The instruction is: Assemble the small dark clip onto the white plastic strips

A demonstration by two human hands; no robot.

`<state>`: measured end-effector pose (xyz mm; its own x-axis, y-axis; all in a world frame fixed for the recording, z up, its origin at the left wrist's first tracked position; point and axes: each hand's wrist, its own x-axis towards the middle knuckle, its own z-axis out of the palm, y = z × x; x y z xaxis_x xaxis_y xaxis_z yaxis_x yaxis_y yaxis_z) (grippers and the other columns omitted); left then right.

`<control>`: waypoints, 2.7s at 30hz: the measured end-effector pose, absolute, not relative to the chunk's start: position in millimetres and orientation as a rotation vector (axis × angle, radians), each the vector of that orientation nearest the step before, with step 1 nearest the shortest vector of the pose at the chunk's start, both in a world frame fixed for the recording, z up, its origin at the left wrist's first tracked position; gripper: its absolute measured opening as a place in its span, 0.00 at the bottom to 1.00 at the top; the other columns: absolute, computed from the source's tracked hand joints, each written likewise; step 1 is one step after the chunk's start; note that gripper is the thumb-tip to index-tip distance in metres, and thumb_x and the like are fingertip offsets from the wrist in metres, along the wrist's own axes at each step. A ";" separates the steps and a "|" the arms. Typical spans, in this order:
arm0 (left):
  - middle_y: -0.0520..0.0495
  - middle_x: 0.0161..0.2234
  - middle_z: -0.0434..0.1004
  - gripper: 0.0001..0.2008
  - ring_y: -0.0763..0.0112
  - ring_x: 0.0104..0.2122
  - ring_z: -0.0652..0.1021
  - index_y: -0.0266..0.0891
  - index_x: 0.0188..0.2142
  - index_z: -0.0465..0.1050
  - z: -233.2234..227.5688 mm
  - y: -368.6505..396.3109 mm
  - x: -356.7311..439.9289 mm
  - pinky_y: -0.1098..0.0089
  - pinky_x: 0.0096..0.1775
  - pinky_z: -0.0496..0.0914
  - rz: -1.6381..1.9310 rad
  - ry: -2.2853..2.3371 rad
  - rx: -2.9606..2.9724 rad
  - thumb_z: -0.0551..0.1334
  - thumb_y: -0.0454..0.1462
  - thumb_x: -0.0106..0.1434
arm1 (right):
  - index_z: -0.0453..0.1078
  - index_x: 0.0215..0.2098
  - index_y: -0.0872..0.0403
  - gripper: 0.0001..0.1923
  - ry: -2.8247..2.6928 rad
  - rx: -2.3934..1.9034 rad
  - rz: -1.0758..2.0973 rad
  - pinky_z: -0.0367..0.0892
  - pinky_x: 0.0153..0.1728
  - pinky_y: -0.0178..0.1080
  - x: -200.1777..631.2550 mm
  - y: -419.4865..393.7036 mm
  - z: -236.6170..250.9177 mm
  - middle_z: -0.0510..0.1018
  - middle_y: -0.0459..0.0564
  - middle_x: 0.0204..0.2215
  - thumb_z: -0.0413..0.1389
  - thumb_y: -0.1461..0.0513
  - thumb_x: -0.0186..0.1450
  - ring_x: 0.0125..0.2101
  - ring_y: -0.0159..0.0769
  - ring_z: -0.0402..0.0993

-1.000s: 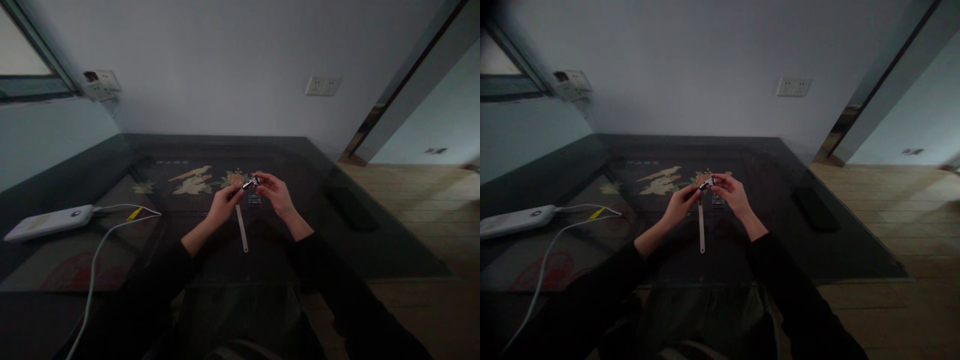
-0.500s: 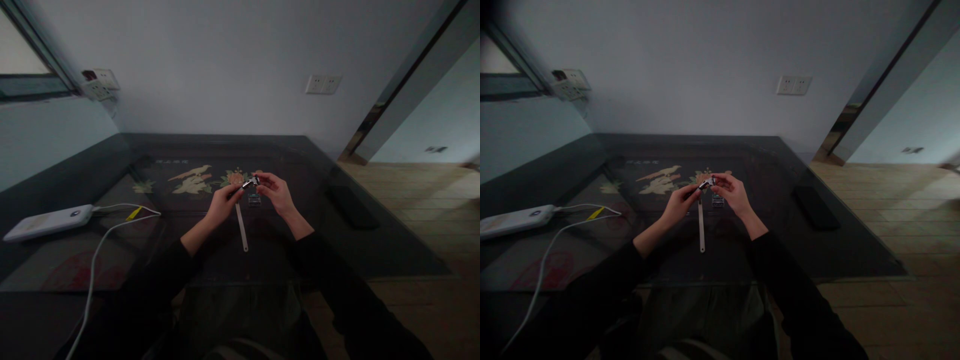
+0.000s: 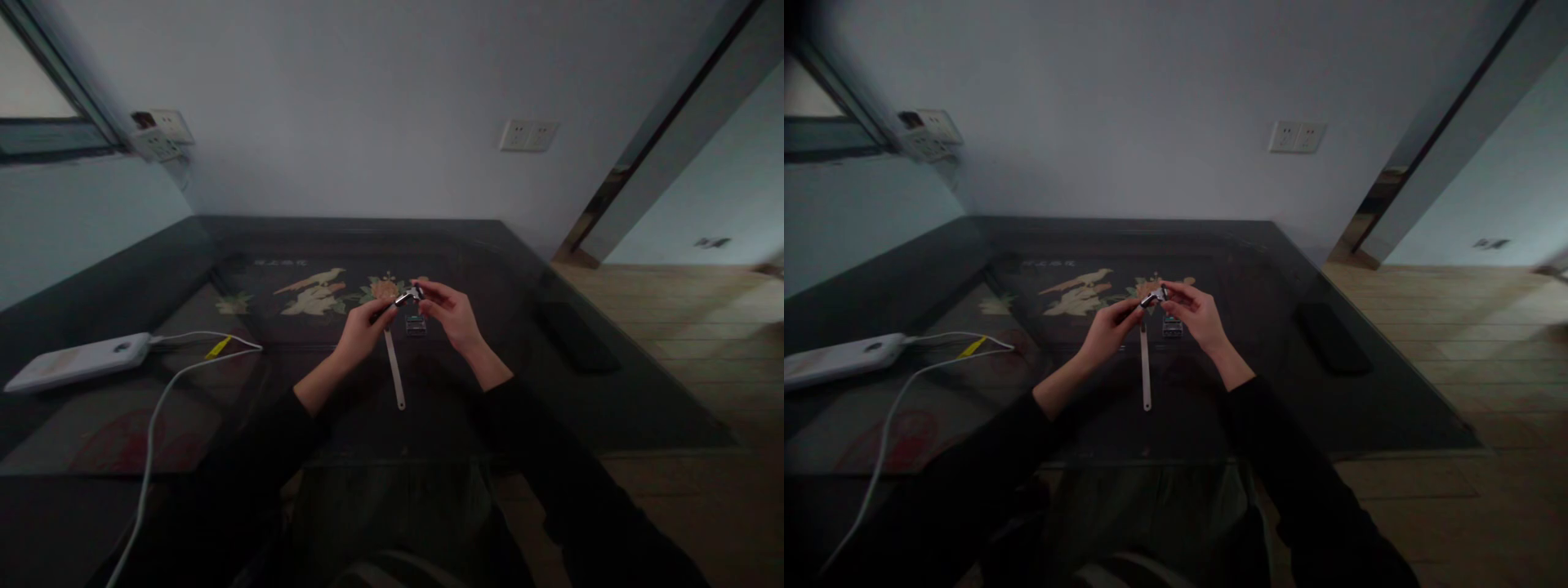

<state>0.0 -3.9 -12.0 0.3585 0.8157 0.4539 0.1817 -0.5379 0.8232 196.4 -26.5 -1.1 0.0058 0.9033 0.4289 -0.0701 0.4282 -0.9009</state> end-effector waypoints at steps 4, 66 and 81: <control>0.46 0.33 0.80 0.14 0.71 0.30 0.74 0.36 0.47 0.78 -11.0 -5.0 0.1 0.70 0.34 0.68 1.197 0.872 1.945 0.60 0.40 0.65 | 0.80 0.44 0.45 0.21 -1.313 -0.810 0.930 0.72 0.35 0.39 195.3 -27.4 0.3 0.81 0.49 0.41 0.70 0.54 0.52 0.36 0.36 0.75; 0.46 0.34 0.82 0.14 0.70 0.30 0.76 0.37 0.47 0.79 -9.1 -6.5 -2.2 0.70 0.34 0.70 1.172 0.858 2.002 0.61 0.40 0.66 | 0.79 0.43 0.49 0.23 -1.315 -0.861 0.940 0.74 0.41 0.44 195.3 -28.5 -3.5 0.81 0.49 0.37 0.71 0.53 0.50 0.39 0.38 0.76; 0.46 0.33 0.81 0.14 0.70 0.31 0.76 0.37 0.45 0.79 -11.9 -5.7 -3.2 0.71 0.33 0.68 1.144 0.839 2.057 0.60 0.41 0.66 | 0.77 0.42 0.49 0.24 -1.312 -0.865 0.953 0.73 0.39 0.43 194.8 -29.2 -4.9 0.80 0.49 0.36 0.72 0.52 0.48 0.37 0.38 0.75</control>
<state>-3.2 -5.7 -11.9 0.4195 0.7721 0.4774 0.2227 -0.5974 0.7704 194.8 -29.2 -4.9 0.0155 0.9249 0.3798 -0.0753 0.3799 -0.9220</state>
